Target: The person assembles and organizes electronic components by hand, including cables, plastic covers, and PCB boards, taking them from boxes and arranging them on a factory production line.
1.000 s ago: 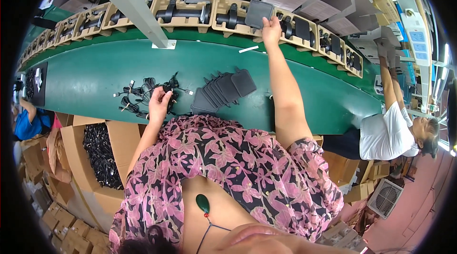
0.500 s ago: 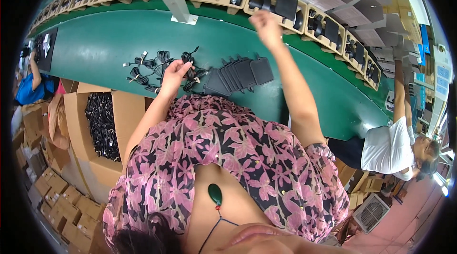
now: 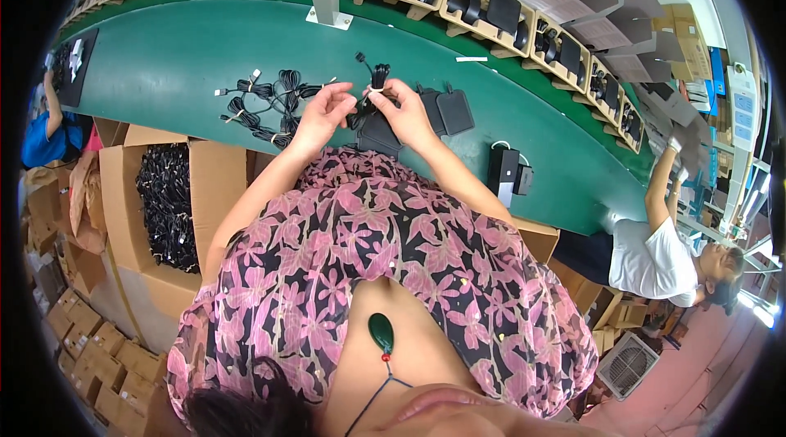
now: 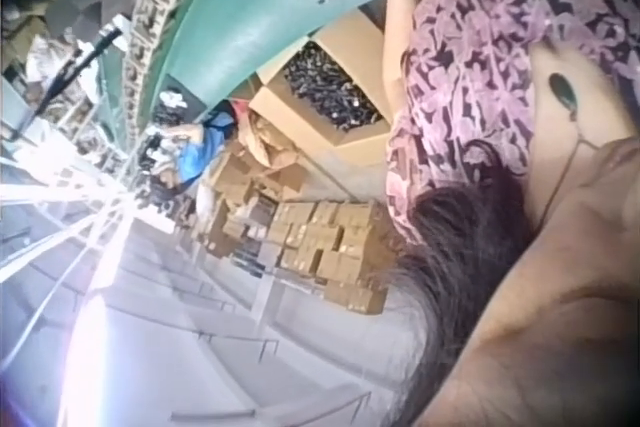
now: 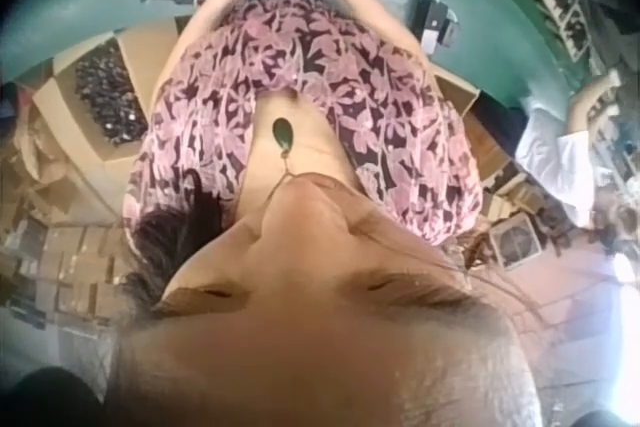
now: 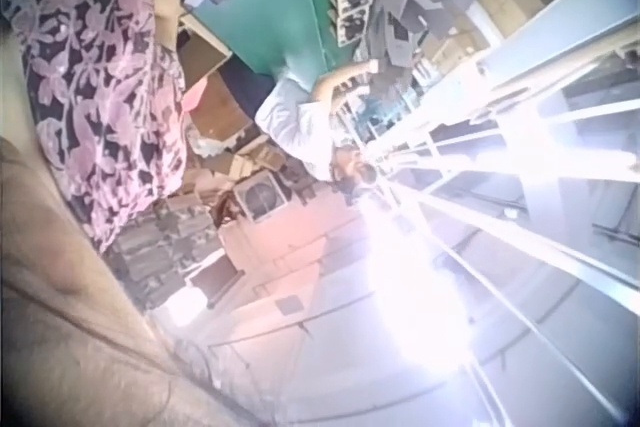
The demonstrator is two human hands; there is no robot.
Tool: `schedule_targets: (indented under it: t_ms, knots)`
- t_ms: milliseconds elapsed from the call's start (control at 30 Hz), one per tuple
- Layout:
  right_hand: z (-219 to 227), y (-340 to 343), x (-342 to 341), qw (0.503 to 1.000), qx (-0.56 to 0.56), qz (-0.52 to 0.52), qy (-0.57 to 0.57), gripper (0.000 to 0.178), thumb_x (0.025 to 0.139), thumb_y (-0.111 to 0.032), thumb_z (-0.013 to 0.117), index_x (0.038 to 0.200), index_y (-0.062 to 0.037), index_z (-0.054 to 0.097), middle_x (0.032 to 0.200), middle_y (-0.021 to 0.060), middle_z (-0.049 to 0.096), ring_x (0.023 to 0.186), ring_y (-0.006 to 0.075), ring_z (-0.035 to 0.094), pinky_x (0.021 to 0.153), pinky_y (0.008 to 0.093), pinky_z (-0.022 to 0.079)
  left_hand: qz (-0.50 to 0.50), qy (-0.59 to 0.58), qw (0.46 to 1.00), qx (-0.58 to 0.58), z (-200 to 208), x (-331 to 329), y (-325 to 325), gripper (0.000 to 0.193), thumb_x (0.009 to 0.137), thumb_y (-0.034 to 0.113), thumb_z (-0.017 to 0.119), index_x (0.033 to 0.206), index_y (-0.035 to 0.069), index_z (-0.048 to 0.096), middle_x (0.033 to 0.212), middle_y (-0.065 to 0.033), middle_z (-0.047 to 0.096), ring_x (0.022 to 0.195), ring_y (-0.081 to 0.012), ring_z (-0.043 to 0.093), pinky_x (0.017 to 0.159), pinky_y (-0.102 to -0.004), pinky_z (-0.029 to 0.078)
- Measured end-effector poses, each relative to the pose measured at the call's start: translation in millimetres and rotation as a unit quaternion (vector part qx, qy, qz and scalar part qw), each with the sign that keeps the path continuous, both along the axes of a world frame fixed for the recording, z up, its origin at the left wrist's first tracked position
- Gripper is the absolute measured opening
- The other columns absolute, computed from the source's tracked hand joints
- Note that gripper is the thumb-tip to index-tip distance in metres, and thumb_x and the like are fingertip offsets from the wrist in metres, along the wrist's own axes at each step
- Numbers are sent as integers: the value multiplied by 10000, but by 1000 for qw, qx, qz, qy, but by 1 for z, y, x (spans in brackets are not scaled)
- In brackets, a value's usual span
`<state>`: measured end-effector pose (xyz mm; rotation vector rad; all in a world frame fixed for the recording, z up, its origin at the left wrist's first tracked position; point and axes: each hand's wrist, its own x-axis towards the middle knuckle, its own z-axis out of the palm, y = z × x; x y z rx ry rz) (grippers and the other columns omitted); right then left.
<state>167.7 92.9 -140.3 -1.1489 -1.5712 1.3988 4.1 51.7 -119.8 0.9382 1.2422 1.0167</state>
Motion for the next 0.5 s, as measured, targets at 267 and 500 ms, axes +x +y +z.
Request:
schedule_targets:
  t_ms: [267, 500]
  knots:
    - [28, -4, 7, 971, -122, -42, 203, 155, 860, -70, 453, 1003, -16, 430, 925, 87, 578, 878, 139, 534, 809, 253, 396, -91, 246, 960, 94, -14, -1, -7, 291, 804, 141, 538, 1074, 41, 499, 713, -70, 572, 613, -148, 525, 586, -260, 423]
    - [37, -7, 13, 961, -148, 32, 230, 255, 887, -133, 421, 1115, -19, 401, 913, 73, 548, 893, 142, 507, 847, 255, 359, -83, 182, 978, 55, -13, -3, -7, 227, 830, 87, 466, 1044, 45, 531, 770, -47, 560, 616, -113, 509, 589, -228, 419]
